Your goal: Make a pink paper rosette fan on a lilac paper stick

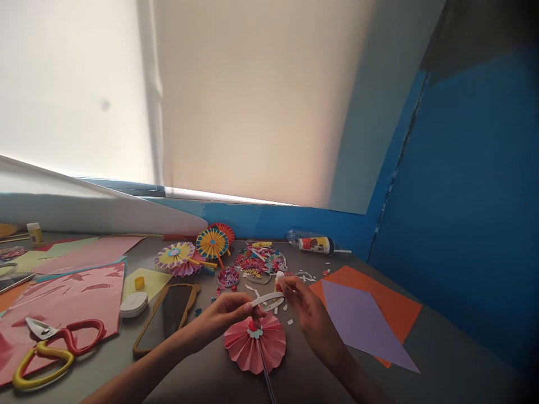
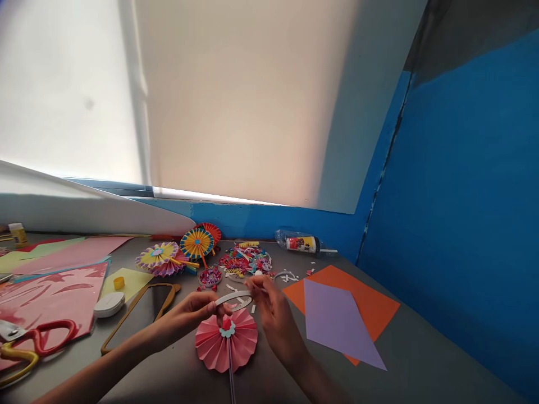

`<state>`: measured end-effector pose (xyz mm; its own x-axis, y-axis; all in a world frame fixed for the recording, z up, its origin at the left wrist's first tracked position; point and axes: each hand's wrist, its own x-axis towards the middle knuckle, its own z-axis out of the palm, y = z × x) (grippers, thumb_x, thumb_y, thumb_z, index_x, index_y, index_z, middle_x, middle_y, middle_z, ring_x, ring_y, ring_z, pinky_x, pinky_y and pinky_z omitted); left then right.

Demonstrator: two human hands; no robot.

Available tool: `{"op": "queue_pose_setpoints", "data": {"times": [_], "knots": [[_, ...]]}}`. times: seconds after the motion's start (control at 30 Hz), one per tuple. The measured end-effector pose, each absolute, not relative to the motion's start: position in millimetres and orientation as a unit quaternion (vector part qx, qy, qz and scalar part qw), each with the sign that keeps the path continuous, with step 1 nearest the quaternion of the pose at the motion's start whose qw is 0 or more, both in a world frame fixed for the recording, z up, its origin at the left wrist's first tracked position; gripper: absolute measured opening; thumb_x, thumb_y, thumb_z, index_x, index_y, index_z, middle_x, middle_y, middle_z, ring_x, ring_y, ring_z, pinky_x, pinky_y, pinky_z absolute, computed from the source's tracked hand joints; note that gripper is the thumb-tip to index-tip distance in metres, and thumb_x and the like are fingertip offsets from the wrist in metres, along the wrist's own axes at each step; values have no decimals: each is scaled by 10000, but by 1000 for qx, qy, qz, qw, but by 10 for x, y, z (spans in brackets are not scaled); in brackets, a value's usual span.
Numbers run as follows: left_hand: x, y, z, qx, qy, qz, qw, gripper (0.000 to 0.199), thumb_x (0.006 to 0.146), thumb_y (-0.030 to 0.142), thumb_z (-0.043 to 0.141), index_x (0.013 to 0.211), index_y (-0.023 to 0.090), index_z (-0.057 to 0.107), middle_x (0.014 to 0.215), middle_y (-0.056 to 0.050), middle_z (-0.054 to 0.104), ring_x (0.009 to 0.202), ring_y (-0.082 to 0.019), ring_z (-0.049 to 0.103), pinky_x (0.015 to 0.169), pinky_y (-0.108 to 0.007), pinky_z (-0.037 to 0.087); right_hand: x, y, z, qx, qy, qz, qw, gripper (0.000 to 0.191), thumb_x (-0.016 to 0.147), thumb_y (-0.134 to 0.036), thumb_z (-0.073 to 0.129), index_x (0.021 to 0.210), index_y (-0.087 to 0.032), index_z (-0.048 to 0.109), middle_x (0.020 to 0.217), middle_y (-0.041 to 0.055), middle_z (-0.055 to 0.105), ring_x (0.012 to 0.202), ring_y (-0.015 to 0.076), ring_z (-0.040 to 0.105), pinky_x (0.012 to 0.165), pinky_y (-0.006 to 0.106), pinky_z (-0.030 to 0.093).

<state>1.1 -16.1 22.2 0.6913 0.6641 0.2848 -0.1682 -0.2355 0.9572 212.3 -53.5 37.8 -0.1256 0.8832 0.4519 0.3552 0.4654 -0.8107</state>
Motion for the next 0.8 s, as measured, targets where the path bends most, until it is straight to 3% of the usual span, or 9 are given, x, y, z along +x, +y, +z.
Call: {"op": "queue_pose_setpoints", "data": {"times": [0.07,0.17,0.27,0.37,0.5,0.63,0.7,0.8], "knots": [[25,-147,201,704,187,373,574,317,881,424,563,950,160,723,807,-66,695,827,-212,624,801,-293,453,2088,-521,381,-431,-724,197,501,224,967,-375,423,1126,-278,548,1117,42,544,1063,206,533,901,300,448],[45,-147,193,710,191,400,547,319,862,424,591,904,139,728,853,-85,712,858,-227,632,818,-296,454,2065,-490,360,-393,-787,120,460,342,946,-269,488,1282,-329,481,1293,34,478,1224,209,460,1003,321,423],[59,-146,170,696,202,422,544,345,872,431,575,947,122,709,810,-83,726,797,-208,645,779,-282,456,2095,-392,281,-353,-843,35,404,457,961,-115,364,1375,-307,397,1355,58,458,1249,203,457,985,345,452],[81,-146,122,692,219,432,535,372,894,442,537,957,109,690,675,-62,722,641,-163,626,631,-228,419,2119,-258,201,-338,-854,-24,395,466,947,-50,310,1339,-265,441,1249,83,561,1125,211,560,887,355,499],[128,-205,103,706,223,428,518,372,951,411,437,977,124,671,696,-59,722,693,-172,644,667,-237,425,2034,-122,188,-374,-810,54,449,248,953,-145,392,1071,-221,597,936,51,652,806,182,636,697,293,519],[155,-268,122,758,216,416,453,375,969,395,387,926,148,666,861,-85,712,823,-195,637,763,-267,442,1905,-46,203,-398,-745,231,483,227,960,-231,408,967,-180,629,808,35,654,680,153,624,612,240,526],[157,-259,97,778,215,408,426,360,974,383,371,907,153,640,898,-93,703,832,-195,631,764,-264,445,1870,-32,180,-388,-737,275,480,252,964,-257,407,1051,-184,631,854,41,667,709,158,636,643,248,542],[154,-211,12,784,236,429,382,304,984,346,349,892,169,579,839,-74,708,792,-177,629,758,-246,439,1866,-42,102,-379,-733,244,510,317,984,-274,376,1256,-254,537,1116,56,633,991,188,618,852,302,523]]}}
